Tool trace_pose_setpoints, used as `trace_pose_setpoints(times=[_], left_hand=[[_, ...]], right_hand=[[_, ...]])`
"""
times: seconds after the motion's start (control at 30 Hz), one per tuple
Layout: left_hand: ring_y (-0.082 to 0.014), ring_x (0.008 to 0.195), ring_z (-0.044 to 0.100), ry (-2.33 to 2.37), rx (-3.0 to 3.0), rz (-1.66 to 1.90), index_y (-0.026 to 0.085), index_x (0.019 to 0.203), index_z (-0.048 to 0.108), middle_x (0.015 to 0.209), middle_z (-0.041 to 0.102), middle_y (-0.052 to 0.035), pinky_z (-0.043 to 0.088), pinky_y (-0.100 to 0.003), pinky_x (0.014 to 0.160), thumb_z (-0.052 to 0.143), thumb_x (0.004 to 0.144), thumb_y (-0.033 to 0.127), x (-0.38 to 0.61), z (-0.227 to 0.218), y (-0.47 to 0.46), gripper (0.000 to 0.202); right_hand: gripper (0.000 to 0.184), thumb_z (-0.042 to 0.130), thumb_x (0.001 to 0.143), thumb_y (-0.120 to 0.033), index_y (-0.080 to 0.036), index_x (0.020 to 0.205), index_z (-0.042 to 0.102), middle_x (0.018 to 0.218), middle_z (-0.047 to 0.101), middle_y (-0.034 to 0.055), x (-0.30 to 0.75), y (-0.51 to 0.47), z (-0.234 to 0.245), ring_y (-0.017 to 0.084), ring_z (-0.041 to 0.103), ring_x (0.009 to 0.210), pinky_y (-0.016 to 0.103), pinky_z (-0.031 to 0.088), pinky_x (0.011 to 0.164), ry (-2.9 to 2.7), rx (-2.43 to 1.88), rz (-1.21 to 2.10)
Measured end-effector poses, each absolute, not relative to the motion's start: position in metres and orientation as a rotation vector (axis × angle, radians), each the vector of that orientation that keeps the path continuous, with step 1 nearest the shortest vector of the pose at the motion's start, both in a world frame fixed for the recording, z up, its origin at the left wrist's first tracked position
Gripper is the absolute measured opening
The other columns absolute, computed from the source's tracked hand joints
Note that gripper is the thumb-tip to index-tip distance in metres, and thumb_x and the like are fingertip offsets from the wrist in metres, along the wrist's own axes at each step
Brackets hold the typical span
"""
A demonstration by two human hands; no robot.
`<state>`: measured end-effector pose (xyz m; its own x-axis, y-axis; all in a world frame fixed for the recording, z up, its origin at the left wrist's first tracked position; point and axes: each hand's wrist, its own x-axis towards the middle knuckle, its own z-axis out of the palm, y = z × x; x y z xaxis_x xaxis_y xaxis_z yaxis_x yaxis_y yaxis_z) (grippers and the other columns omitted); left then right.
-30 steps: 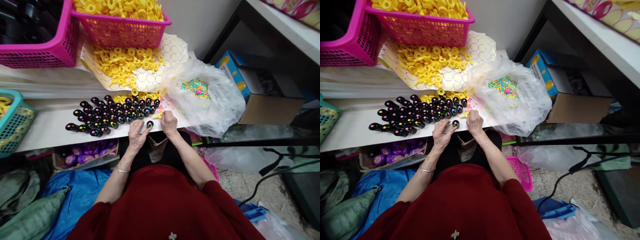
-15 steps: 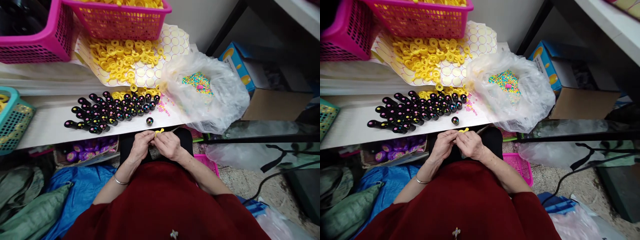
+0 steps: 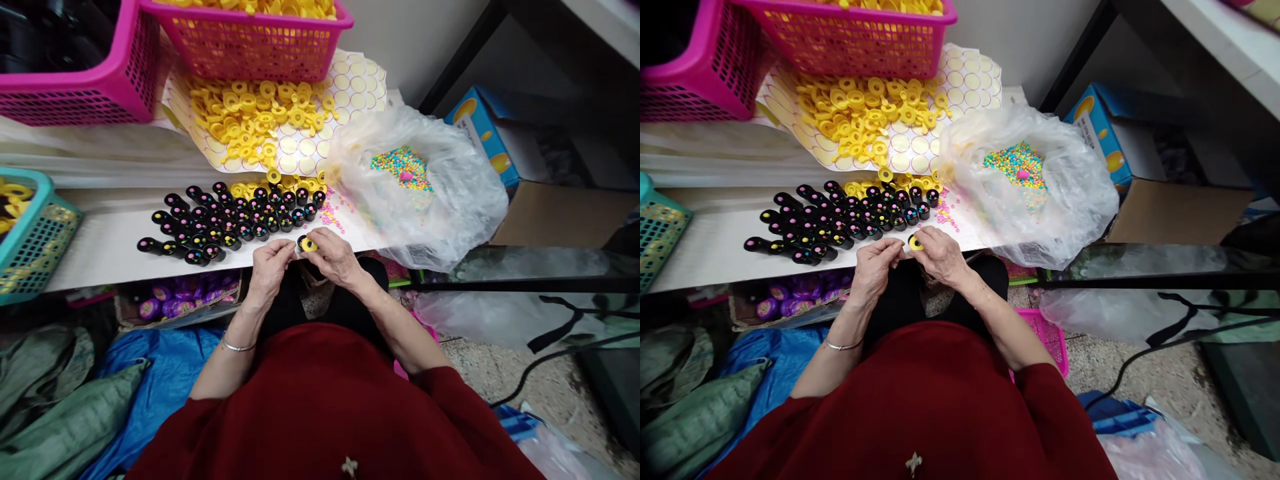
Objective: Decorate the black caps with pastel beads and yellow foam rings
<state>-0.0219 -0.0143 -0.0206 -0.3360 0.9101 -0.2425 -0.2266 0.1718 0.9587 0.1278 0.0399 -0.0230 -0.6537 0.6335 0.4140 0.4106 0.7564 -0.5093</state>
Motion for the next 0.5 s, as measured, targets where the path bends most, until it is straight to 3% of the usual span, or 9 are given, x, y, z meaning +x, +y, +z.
trace_pose_setpoints(times=[0.2,0.5], left_hand=[[-0.0061,0.047,0.041,1.508,0.663,1.420,0.013,0.070,0.070,0.053,0.056,0.0019,0.031,-0.020,0.046,0.068,0.062,0.032,-0.017,-0.029,-0.009,0.021],[-0.0127,0.063,0.056,1.469,0.743,1.384,0.013,0.079,0.073,0.065,0.064,-0.0014,0.045,-0.024,0.061,0.066,0.066,0.038,-0.013,-0.037,0.002,0.029]], right_hand=[[0.025,0.055,0.087,-0.036,-0.015,0.099,0.061,0.101,0.061,0.0120,0.118,0.052,-0.017,0.024,0.050,0.090,0.036,0.041,0.077,-2.584,-0.984,0.360],[0.022,0.055,0.087,-0.029,-0.013,0.100,0.061,0.098,0.060,0.0112,0.115,0.053,-0.011,0.023,0.047,0.087,0.034,0.037,0.074,-2.667,-1.039,0.372]])
